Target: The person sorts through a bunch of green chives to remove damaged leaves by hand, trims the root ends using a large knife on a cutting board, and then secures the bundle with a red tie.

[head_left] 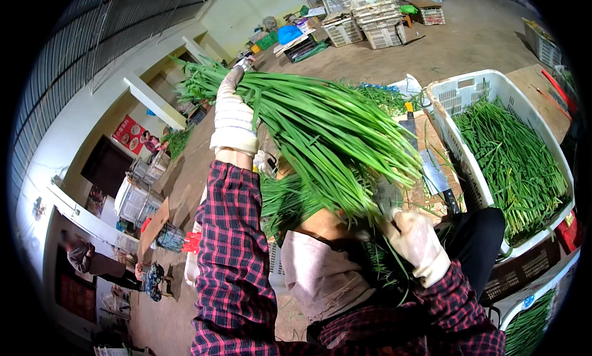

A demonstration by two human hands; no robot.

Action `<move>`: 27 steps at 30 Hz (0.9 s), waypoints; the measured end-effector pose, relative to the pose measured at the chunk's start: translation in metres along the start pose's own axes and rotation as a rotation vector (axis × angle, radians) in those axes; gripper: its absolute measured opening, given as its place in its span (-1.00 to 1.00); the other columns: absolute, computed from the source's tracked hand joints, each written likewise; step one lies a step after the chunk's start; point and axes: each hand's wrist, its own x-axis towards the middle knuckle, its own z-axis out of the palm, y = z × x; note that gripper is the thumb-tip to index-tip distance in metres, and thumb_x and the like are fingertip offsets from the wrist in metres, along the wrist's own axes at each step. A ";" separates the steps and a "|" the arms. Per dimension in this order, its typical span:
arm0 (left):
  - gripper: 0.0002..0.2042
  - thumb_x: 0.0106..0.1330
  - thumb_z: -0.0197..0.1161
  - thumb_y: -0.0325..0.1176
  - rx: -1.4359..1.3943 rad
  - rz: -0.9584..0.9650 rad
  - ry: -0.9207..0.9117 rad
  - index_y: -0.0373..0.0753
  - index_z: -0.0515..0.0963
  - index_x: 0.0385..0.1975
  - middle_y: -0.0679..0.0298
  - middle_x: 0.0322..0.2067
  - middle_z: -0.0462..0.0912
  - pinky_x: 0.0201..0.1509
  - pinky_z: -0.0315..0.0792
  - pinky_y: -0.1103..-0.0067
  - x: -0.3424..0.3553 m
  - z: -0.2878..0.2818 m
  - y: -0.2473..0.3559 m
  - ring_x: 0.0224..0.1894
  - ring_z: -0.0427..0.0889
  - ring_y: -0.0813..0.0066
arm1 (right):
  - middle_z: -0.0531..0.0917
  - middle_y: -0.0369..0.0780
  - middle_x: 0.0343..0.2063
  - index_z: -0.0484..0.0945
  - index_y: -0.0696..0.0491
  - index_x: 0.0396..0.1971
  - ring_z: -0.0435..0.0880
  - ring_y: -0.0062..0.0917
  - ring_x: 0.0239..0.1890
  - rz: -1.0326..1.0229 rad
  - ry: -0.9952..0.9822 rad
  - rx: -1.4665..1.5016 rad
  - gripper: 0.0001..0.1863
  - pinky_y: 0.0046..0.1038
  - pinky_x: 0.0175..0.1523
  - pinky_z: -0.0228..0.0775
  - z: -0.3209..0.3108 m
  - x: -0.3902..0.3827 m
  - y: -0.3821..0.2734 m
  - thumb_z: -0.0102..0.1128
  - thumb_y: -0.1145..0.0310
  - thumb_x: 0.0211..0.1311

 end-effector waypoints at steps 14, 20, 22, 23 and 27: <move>-0.83 0.35 0.18 -0.34 -0.101 0.110 -0.038 -0.28 0.50 -0.16 0.15 -0.35 0.62 -0.23 0.64 0.29 -0.046 0.013 0.007 -0.34 0.64 0.21 | 0.63 -0.05 -0.58 0.56 0.13 -0.39 0.65 -0.13 -0.44 -0.005 0.079 0.237 -0.83 -0.21 -0.36 0.47 0.050 -0.024 0.002 0.12 0.33 0.30; -0.83 0.37 0.16 -0.33 -0.148 0.060 0.001 -0.30 0.50 -0.23 0.11 -0.34 0.62 -0.26 0.64 0.26 -0.037 -0.005 0.007 -0.37 0.64 0.19 | 0.66 -0.01 -0.32 0.57 0.12 -0.11 0.65 -0.16 -0.22 0.026 -0.035 0.049 -0.66 -0.24 -0.09 0.47 0.028 -0.039 0.013 0.27 0.26 0.16; -0.82 0.37 0.16 -0.33 -0.092 0.149 -0.001 -0.32 0.51 -0.22 0.11 -0.35 0.63 -0.25 0.64 0.27 -0.046 -0.024 0.036 -0.36 0.65 0.19 | 0.64 0.04 -0.25 0.51 0.17 -0.01 0.61 -0.09 -0.13 0.001 0.139 0.339 -0.55 -0.24 0.02 0.41 0.028 0.002 -0.021 0.27 0.23 0.16; -0.82 0.37 0.16 -0.33 -0.151 0.075 -0.051 -0.32 0.51 -0.21 0.12 -0.35 0.63 -0.25 0.64 0.28 -0.032 -0.015 -0.008 -0.36 0.65 0.19 | 0.62 0.07 -0.18 0.48 0.20 0.03 0.59 -0.06 -0.09 0.117 0.135 0.347 -0.52 -0.23 0.06 0.38 0.031 0.016 -0.002 0.24 0.21 0.20; -0.82 0.37 0.15 -0.35 -0.127 0.049 -0.138 -0.32 0.55 -0.18 0.14 -0.32 0.66 -0.21 0.65 0.33 -0.057 0.026 -0.016 -0.34 0.66 0.24 | 0.52 0.06 0.08 0.45 0.08 0.14 0.41 -0.17 0.23 0.072 -0.003 0.681 -0.60 -0.33 0.25 0.28 0.055 0.050 0.025 -0.01 0.39 0.32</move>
